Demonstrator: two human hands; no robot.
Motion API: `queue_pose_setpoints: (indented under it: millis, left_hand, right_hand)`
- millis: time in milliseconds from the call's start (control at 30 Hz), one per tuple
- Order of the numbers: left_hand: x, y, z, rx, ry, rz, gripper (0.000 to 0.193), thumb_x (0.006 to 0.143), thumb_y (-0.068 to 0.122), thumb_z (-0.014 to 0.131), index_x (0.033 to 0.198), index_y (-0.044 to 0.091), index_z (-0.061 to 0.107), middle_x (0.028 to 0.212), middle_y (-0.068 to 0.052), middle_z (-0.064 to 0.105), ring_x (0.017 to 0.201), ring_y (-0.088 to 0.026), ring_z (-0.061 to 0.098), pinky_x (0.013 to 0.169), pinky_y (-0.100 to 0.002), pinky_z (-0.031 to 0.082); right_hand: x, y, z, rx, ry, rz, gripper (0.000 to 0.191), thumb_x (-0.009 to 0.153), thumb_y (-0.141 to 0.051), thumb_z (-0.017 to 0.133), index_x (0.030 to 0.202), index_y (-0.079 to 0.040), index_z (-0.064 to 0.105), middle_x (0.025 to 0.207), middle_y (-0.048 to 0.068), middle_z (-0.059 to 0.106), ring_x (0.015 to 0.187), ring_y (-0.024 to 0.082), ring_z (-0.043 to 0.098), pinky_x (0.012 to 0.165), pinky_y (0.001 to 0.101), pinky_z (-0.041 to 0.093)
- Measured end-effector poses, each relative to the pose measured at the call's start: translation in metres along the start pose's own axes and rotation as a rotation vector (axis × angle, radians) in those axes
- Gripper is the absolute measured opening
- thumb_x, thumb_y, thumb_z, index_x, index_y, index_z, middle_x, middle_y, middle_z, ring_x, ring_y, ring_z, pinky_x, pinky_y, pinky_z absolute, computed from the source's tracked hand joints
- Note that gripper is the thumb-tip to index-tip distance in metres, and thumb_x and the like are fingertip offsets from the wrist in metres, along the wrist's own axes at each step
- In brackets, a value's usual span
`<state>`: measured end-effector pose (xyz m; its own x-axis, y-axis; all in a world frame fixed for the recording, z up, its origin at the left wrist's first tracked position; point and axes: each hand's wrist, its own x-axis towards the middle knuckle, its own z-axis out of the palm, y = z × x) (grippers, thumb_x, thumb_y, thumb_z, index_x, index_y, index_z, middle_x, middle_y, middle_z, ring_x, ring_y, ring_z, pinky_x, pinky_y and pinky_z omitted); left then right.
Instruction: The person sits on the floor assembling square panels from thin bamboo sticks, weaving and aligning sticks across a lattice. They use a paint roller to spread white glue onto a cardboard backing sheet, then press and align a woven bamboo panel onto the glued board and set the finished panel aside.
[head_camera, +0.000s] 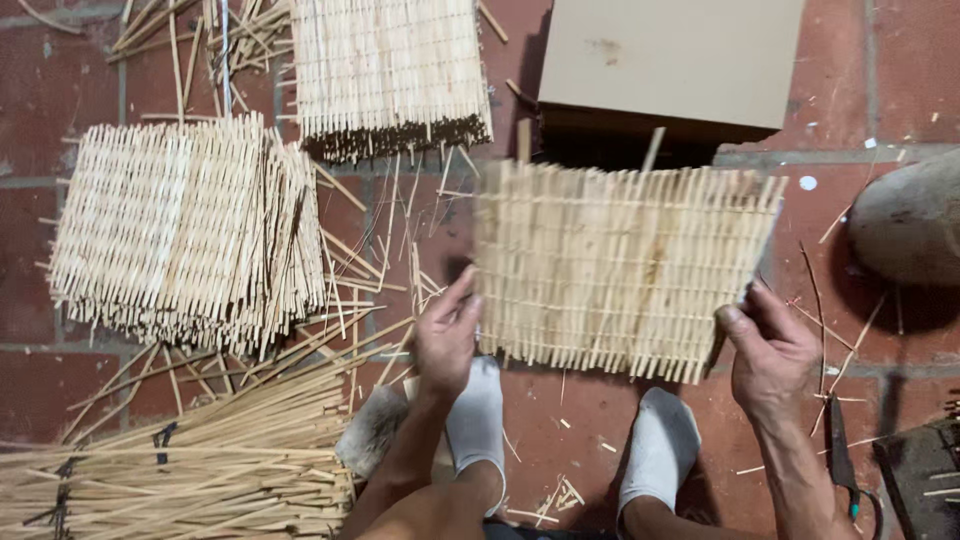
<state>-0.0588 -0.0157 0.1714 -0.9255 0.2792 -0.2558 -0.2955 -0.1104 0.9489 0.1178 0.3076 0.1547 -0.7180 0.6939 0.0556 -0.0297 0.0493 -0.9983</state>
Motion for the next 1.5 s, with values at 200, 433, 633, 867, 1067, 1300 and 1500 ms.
queue_pose_setpoints:
  millis: [200,433,633,867,1067,1300,1500]
  left_hand:
    - [0.009,-0.021,-0.04,-0.112,0.185,0.146,0.047,0.093,-0.005,0.064,0.14,-0.007,0.056,0.133,-0.021,0.067,0.118,-0.022,0.067,0.101,-0.031,0.056]
    - [0.029,0.005,-0.095,-0.286,0.141,0.464,0.037,0.095,-0.012,0.068,0.132,-0.009,0.062,0.121,-0.026,0.07,0.108,-0.026,0.074,0.093,-0.034,0.063]
    - [0.018,-0.006,-0.099,-0.264,0.186,0.331,0.045,0.095,-0.013,0.065,0.139,-0.01,0.059,0.124,-0.026,0.069,0.101,-0.022,0.071,0.085,-0.03,0.06]
    - [0.006,-0.008,-0.076,-0.157,0.201,0.203,0.048,0.097,-0.008,0.057,0.144,-0.011,0.049,0.138,-0.021,0.063,0.12,-0.019,0.066,0.102,-0.028,0.055]
    - [0.005,-0.001,-0.053,0.231,0.047,-0.153,0.063,0.094,-0.006,0.057,0.153,-0.003,0.037,0.124,-0.018,0.07,0.1,-0.019,0.069,0.084,-0.028,0.059]
    - [0.016,-0.008,-0.028,0.095,-0.105,-0.184,0.064,0.09,-0.01,0.06,0.151,-0.005,0.04,0.121,-0.019,0.07,0.101,-0.017,0.071,0.087,-0.027,0.062]
    - [0.013,-0.004,-0.011,0.293,-0.105,-0.168,0.061,0.088,-0.008,0.061,0.147,-0.001,0.046,0.13,-0.017,0.066,0.095,-0.019,0.072,0.08,-0.027,0.063]
  right_hand:
    - [0.008,-0.07,0.041,-0.357,-0.148,-0.223,0.047,0.097,-0.001,0.072,0.143,0.004,0.064,0.108,0.011,0.07,0.097,0.015,0.064,0.086,0.0254,0.052]
    - [0.019,-0.112,0.102,-0.409,-0.225,-0.481,0.058,0.09,-0.017,0.08,0.142,0.002,0.06,0.107,0.012,0.07,0.097,0.018,0.067,0.085,0.0305,0.056]
    - [0.029,-0.103,0.124,-0.342,-0.166,-0.338,0.028,0.098,-0.02,0.075,0.12,-0.002,0.073,0.096,0.009,0.073,0.08,0.015,0.07,0.063,0.0279,0.06]
    - [0.034,-0.083,0.11,-0.346,-0.114,-0.217,0.019,0.097,-0.015,0.077,0.108,0.0,0.075,0.089,0.007,0.074,0.077,0.012,0.067,0.064,0.026,0.055]
    - [0.037,-0.042,0.075,-0.394,-0.095,0.175,0.022,0.096,-0.019,0.077,0.102,0.002,0.075,0.083,0.009,0.073,0.071,0.015,0.065,0.06,0.0316,0.055]
    - [0.036,0.003,0.035,-0.308,-0.095,0.351,0.031,0.097,-0.025,0.078,0.105,0.005,0.076,0.087,0.009,0.074,0.075,0.015,0.065,0.068,0.0313,0.053]
    - [0.038,0.003,0.024,-0.496,-0.085,0.287,0.041,0.088,-0.031,0.079,0.113,-0.001,0.07,0.095,0.008,0.072,0.078,0.016,0.069,0.063,0.0329,0.058]
